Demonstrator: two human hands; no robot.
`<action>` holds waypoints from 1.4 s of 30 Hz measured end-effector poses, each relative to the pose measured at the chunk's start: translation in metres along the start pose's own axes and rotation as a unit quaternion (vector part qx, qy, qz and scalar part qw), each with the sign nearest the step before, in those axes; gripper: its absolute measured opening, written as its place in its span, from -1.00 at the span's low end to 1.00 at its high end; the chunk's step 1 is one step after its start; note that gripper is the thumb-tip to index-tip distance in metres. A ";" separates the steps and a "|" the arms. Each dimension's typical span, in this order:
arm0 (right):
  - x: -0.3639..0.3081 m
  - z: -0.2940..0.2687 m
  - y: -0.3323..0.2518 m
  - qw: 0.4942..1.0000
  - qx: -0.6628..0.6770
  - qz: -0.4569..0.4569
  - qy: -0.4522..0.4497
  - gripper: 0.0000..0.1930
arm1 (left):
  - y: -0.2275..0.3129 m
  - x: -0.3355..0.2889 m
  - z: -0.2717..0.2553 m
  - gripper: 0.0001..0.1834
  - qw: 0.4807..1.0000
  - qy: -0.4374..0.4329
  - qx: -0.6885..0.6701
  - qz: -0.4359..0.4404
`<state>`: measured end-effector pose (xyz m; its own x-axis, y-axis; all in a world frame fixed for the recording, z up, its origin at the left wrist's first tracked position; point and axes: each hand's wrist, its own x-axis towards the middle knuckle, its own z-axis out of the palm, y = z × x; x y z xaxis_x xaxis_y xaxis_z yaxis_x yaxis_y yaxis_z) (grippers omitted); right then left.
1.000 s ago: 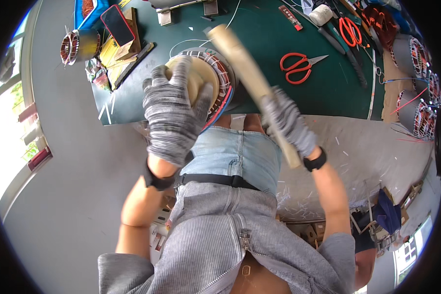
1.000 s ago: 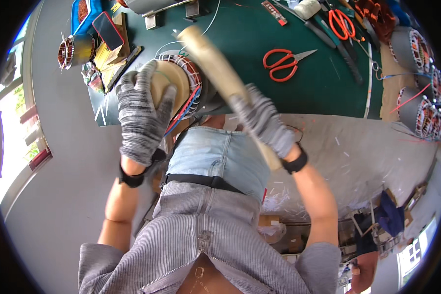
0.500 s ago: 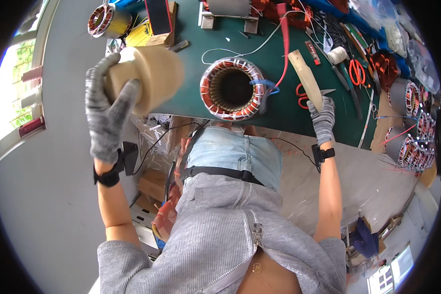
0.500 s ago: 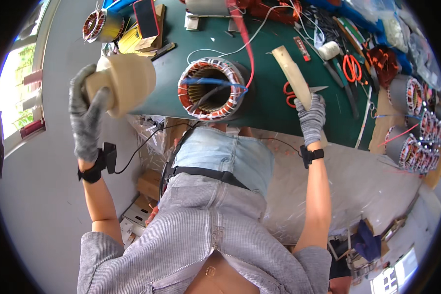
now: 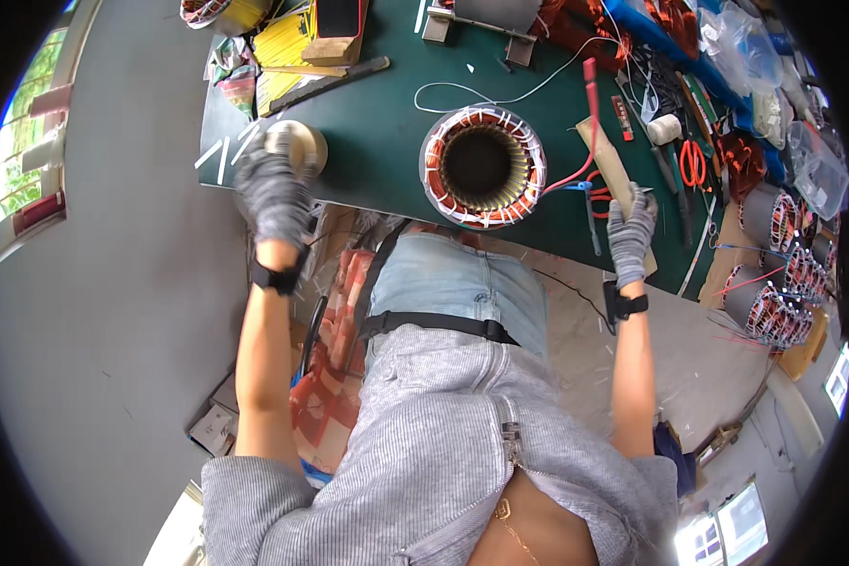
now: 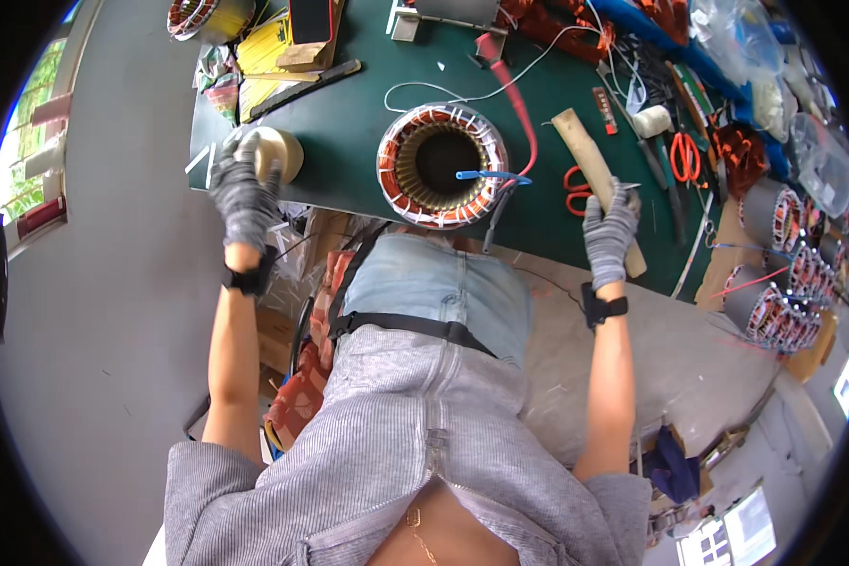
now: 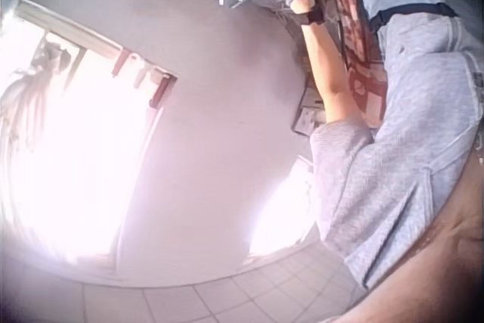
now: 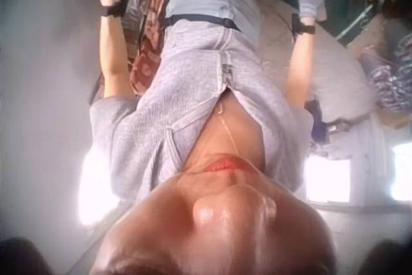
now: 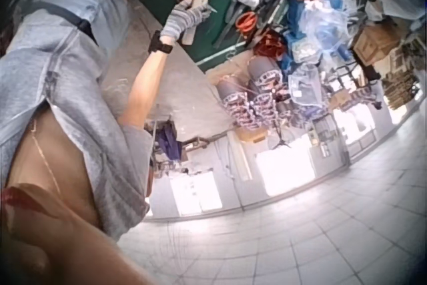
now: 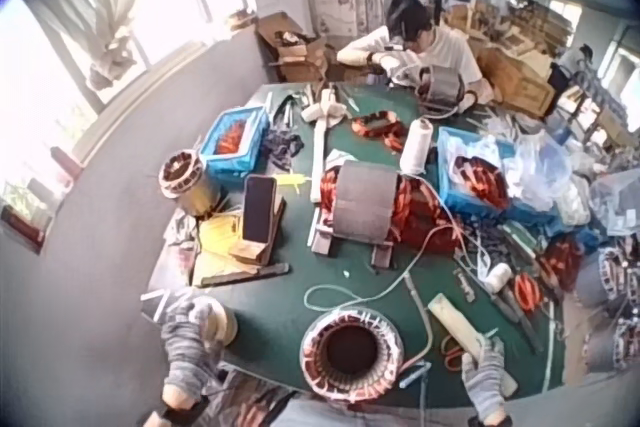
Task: Assembling motor stators by winding coils, inserting insulation, and securing wiring.
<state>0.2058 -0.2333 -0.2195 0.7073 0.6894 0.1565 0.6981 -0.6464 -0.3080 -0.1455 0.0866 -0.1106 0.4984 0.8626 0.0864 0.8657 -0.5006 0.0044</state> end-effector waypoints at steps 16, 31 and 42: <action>-0.050 0.030 -0.094 0.929 0.343 -0.006 -0.141 -0.86 | 0.203 -0.013 0.026 -0.72 0.849 -0.457 -0.257 0.069; 0.007 0.058 -0.216 0.399 0.794 0.370 -0.271 -0.31 | 0.086 0.067 -0.024 -0.72 0.728 -0.394 -0.551 -0.108; 0.078 -0.029 -0.222 0.975 0.123 -0.073 -0.171 -0.52 | 0.073 -0.038 0.059 -0.55 0.607 -0.483 -0.626 -0.080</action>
<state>0.1092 -0.0459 -0.1121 0.4950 0.8638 -0.0940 0.7106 -0.4647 -0.5283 -0.0989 0.0213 -0.1719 0.7319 0.2440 -0.6362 0.4936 0.4538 0.7419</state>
